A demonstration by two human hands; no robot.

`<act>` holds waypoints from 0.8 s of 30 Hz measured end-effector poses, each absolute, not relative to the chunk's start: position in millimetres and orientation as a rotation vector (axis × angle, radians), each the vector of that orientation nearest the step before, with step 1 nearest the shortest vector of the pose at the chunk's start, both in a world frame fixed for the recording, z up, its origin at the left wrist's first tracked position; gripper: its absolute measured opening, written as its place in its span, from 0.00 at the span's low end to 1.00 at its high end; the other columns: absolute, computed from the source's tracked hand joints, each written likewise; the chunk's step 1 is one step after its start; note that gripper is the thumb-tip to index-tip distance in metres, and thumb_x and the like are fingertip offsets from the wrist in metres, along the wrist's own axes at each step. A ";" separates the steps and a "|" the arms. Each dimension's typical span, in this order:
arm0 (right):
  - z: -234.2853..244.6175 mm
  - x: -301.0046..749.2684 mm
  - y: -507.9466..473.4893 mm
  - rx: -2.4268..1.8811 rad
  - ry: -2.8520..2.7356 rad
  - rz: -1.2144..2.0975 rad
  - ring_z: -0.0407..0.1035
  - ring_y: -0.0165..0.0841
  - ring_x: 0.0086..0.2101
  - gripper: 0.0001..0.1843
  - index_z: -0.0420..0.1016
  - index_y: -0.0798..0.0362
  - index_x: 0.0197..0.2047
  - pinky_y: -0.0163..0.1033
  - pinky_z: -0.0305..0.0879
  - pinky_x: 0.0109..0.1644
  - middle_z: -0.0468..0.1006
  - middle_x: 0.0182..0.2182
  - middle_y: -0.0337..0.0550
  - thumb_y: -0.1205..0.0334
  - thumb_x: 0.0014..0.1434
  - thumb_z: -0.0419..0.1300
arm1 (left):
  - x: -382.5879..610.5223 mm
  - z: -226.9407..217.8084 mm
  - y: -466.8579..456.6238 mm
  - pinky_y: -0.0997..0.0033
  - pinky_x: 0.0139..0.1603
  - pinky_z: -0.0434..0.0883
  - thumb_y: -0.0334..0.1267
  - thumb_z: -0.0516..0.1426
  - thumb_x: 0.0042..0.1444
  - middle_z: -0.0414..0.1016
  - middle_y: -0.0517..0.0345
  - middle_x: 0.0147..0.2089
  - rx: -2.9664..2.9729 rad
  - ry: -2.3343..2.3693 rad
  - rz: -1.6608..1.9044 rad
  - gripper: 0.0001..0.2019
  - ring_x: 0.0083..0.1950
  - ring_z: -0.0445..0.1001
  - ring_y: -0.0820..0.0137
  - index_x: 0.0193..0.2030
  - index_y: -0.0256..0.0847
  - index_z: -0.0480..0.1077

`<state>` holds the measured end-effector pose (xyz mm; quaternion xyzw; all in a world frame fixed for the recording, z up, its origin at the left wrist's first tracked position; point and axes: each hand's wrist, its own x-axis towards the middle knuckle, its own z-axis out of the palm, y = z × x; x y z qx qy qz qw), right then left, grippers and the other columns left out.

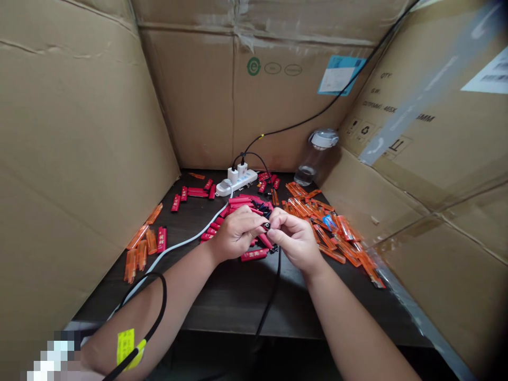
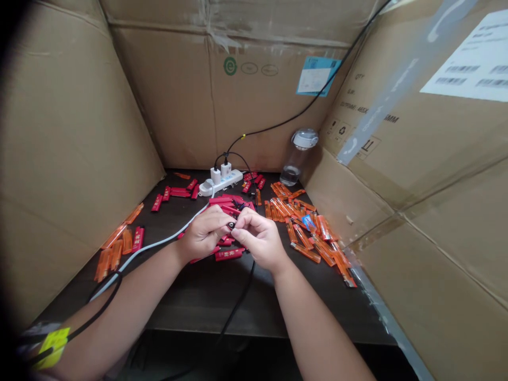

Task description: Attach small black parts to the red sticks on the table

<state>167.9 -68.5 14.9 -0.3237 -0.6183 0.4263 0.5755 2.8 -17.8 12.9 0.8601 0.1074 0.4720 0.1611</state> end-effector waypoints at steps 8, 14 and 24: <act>5.4 172.2 -45.8 -0.846 -0.855 1.128 0.68 0.25 0.25 0.15 0.67 0.53 0.30 0.32 0.71 0.28 0.69 0.27 0.34 0.58 0.46 0.69 | -2.7 0.2 2.1 0.66 0.42 0.67 0.37 0.51 0.61 0.75 0.52 0.39 2.645 0.953 1.228 0.11 0.39 0.68 0.68 0.38 0.40 0.75; -13.5 170.3 -19.9 -0.911 -0.630 1.116 0.76 0.31 0.29 0.17 0.70 0.54 0.26 0.35 0.77 0.36 0.73 0.23 0.35 0.62 0.37 0.74 | -4.0 -11.5 8.5 0.67 0.36 0.67 0.36 0.54 0.58 0.71 0.52 0.38 2.747 1.204 0.912 0.08 0.41 0.67 0.65 0.33 0.43 0.76; -14.5 169.0 -19.9 -1.088 -0.833 0.957 0.77 0.36 0.36 0.15 0.74 0.57 0.34 0.41 0.75 0.44 0.79 0.32 0.44 0.60 0.44 0.70 | -4.6 -3.9 2.0 0.68 0.41 0.70 0.41 0.51 0.61 0.67 0.52 0.47 2.659 1.107 1.001 0.12 0.41 0.70 0.68 0.44 0.44 0.75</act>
